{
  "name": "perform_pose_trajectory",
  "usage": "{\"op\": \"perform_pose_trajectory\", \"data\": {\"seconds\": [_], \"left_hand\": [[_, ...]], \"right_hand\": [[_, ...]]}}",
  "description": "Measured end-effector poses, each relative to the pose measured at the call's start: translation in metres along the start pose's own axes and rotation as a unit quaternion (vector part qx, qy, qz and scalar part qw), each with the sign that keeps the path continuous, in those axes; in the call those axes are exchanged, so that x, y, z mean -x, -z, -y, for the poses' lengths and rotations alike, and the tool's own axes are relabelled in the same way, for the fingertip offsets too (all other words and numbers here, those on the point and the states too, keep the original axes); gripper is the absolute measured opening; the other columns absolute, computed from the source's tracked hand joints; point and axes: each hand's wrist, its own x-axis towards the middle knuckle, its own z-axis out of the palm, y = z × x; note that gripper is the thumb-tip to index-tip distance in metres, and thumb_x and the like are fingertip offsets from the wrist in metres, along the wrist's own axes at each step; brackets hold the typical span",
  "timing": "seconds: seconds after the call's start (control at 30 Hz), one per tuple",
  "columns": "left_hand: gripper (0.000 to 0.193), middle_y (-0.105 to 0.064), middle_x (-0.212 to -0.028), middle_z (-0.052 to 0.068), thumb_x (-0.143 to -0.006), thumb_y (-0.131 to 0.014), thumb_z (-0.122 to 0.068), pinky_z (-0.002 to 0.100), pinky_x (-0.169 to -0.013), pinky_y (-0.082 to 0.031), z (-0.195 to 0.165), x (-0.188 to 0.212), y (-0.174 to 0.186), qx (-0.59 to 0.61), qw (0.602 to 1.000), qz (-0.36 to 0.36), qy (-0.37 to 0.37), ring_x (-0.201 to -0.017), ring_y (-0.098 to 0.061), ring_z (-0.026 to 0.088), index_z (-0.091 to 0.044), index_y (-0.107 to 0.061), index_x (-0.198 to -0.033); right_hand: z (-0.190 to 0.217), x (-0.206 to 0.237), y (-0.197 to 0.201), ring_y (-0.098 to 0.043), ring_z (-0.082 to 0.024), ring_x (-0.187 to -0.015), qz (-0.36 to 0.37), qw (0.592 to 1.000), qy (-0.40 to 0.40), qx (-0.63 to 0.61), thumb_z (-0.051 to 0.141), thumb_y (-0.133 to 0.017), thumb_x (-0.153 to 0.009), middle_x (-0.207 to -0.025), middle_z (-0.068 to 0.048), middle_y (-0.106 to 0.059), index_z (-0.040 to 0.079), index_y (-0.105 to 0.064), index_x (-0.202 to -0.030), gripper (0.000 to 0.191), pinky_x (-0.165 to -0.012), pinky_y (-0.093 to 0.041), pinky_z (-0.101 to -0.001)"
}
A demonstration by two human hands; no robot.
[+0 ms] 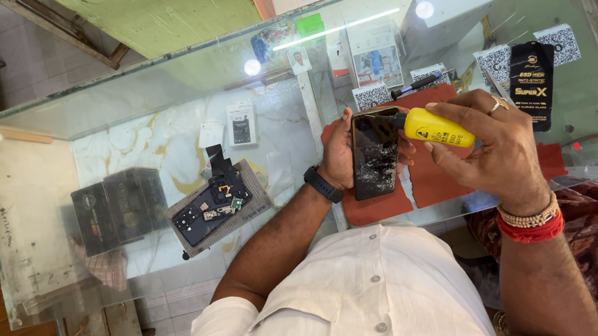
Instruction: The person uses a metal spudger to pry and separate a small component from a disassembled smartphone motherboard. They then apply adhesive from a yellow bottle along the edges of the phone's screen assembly and use a black card to spread the adhesive evenly.
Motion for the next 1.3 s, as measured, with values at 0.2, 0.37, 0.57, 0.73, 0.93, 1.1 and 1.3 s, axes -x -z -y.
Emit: {"op": "perform_pose_trajectory", "data": {"seconds": [0.2,0.37,0.57,0.73,0.93,1.1,1.3], "left_hand": [[0.084,-0.068,-0.126,0.027,-0.11,-0.038,-0.064,0.053,-0.102,-0.057,0.001,0.0,0.0,0.0,1.0,-0.021,-0.01,-0.113,-0.069,0.039,0.008,-0.046,-0.152],[0.086,-0.067,-0.124,0.025,-0.109,-0.038,-0.066,0.054,-0.102,-0.057,0.002,-0.001,0.001,0.01,1.0,-0.012,-0.004,-0.114,-0.069,0.039,0.008,-0.045,-0.153],[0.09,-0.067,-0.125,0.023,-0.108,-0.038,-0.069,0.052,-0.099,-0.058,0.001,-0.001,0.0,-0.008,1.0,-0.001,-0.001,-0.114,-0.069,0.038,0.007,-0.044,-0.154],[0.089,-0.066,-0.123,0.021,-0.107,-0.038,-0.069,0.054,-0.102,-0.059,0.003,-0.002,-0.003,-0.005,1.0,-0.007,-0.008,-0.115,-0.069,0.036,0.006,-0.043,-0.155],[0.09,-0.065,-0.128,0.02,-0.106,-0.036,-0.071,0.053,-0.101,-0.059,0.006,-0.003,-0.003,-0.001,1.0,0.007,-0.007,-0.116,-0.07,0.035,0.006,-0.043,-0.153],[0.092,-0.065,-0.127,0.021,-0.107,-0.035,-0.072,0.053,-0.099,-0.06,0.007,-0.003,0.001,-0.008,1.0,0.006,-0.003,-0.115,-0.069,0.035,0.006,-0.043,-0.154],[0.092,-0.064,-0.132,0.023,-0.105,-0.034,-0.073,0.054,-0.094,-0.061,0.006,-0.003,0.006,0.006,1.0,0.019,0.008,-0.115,-0.07,0.041,0.003,-0.042,-0.156]], "right_hand": [[-0.001,0.001,0.0,-0.071,-0.025,-0.091,0.0,1.0,0.002,0.003,0.011,-0.083,-0.079,-0.106,-0.012,-0.07,0.005,-0.074,-0.123,0.045,-0.078,-0.056,-0.0345],[-0.002,0.002,0.002,-0.071,-0.025,-0.092,-0.008,1.0,0.003,0.001,0.011,-0.082,-0.081,-0.108,-0.012,-0.07,0.005,-0.074,-0.124,0.044,-0.081,-0.057,-0.0342],[-0.004,0.005,0.003,-0.071,-0.025,-0.09,-0.006,1.0,-0.004,0.007,0.011,-0.082,-0.08,-0.106,-0.012,-0.07,0.004,-0.074,-0.123,0.044,-0.08,-0.057,-0.0341],[-0.006,0.01,0.005,-0.072,-0.023,-0.091,-0.016,1.0,-0.016,-0.005,0.011,-0.082,-0.082,-0.108,-0.012,-0.071,0.004,-0.074,-0.123,0.042,-0.079,-0.058,-0.033],[-0.008,0.013,0.009,-0.072,-0.023,-0.093,-0.016,1.0,-0.02,-0.004,0.01,-0.082,-0.083,-0.111,-0.012,-0.071,0.003,-0.074,-0.124,0.042,-0.081,-0.058,-0.0332],[-0.009,0.014,0.01,-0.072,-0.022,-0.094,-0.012,1.0,-0.022,-0.003,0.01,-0.082,-0.082,-0.111,-0.012,-0.071,0.003,-0.073,-0.124,0.043,-0.082,-0.058,-0.0328],[-0.009,0.012,0.012,-0.071,-0.022,-0.09,-0.014,0.999,-0.028,0.007,0.011,-0.081,-0.083,-0.109,-0.011,-0.072,0.003,-0.074,-0.123,0.042,-0.079,-0.058,-0.0323]]}}
